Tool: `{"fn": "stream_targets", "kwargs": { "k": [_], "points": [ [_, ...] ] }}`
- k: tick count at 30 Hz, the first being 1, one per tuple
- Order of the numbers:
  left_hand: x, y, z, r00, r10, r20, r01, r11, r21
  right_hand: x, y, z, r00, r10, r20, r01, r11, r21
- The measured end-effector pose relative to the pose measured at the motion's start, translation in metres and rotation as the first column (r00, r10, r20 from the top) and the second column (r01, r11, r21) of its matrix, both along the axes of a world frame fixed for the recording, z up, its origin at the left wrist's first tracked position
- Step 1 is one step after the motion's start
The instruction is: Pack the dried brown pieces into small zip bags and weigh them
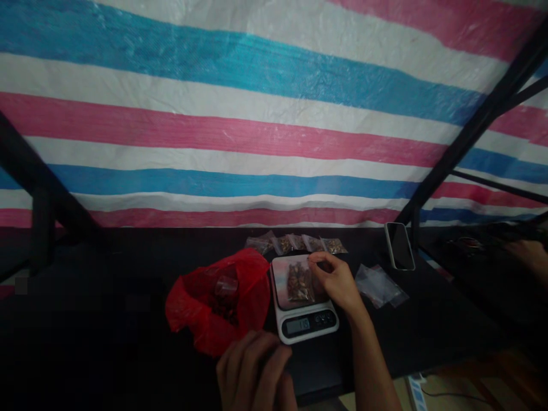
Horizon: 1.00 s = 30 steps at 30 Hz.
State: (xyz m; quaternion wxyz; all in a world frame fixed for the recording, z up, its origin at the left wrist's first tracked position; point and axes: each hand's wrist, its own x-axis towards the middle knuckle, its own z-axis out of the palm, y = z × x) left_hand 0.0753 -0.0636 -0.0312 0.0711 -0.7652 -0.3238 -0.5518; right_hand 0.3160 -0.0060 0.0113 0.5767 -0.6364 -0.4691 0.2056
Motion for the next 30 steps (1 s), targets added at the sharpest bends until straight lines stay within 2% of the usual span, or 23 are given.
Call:
{"fn": "stream_targets", "kwargs": {
  "k": [2, 5, 7, 9, 10, 13, 15, 20, 23, 26, 30],
  "points": [
    [-0.008, 0.014, 0.003, 0.998, 0.057, -0.017, -0.058, 0.998, -0.031, -0.004, -0.002, 0.005, 0.998, 0.017, -0.054, -0.016, 1.000, 0.021],
    [-0.012, 0.022, -0.002, 0.993, 0.096, 0.066, -0.089, 0.991, -0.099, -0.015, -0.007, 0.019, 0.989, 0.066, -0.131, -0.059, 0.996, 0.062],
    [-0.009, 0.018, -0.006, 0.984, 0.075, 0.159, -0.044, 0.981, -0.191, -0.028, -0.009, 0.029, 0.971, 0.134, -0.197, -0.116, 0.988, 0.100],
    [-0.001, 0.009, -0.005, 0.957, 0.061, 0.282, 0.036, 0.945, -0.324, -0.048, -0.008, 0.038, 0.941, 0.221, -0.255, -0.193, 0.973, 0.129],
    [0.004, 0.004, -0.003, 0.932, 0.072, 0.355, 0.081, 0.913, -0.399, -0.059, -0.006, 0.042, 0.926, 0.265, -0.270, -0.238, 0.963, 0.128],
    [0.019, -0.008, 0.008, 0.802, 0.279, 0.528, 0.199, 0.709, -0.677, -0.096, 0.004, 0.045, 0.902, 0.360, -0.238, -0.355, 0.932, 0.068],
    [0.025, -0.012, 0.014, 0.734, 0.359, 0.577, 0.280, 0.615, -0.738, -0.119, 0.013, 0.042, 0.915, 0.374, -0.151, -0.375, 0.927, 0.019],
    [0.024, -0.008, 0.020, 0.500, 0.486, 0.717, 0.531, 0.483, -0.697, -0.154, 0.030, 0.029, 0.939, 0.321, 0.122, -0.305, 0.943, -0.136],
    [0.018, -0.001, 0.018, 0.376, 0.488, 0.788, 0.647, 0.471, -0.600, -0.165, 0.033, 0.026, 0.935, 0.297, 0.192, -0.264, 0.947, -0.181],
    [0.009, 0.004, 0.016, 0.328, 0.441, 0.835, 0.702, 0.478, -0.528, -0.174, 0.032, 0.027, 0.904, 0.347, 0.252, -0.300, 0.932, -0.205],
    [0.000, 0.009, 0.014, 0.320, 0.435, 0.841, 0.713, 0.474, -0.516, -0.172, 0.033, 0.029, 0.926, 0.293, 0.237, -0.262, 0.953, -0.156]
  ]
}}
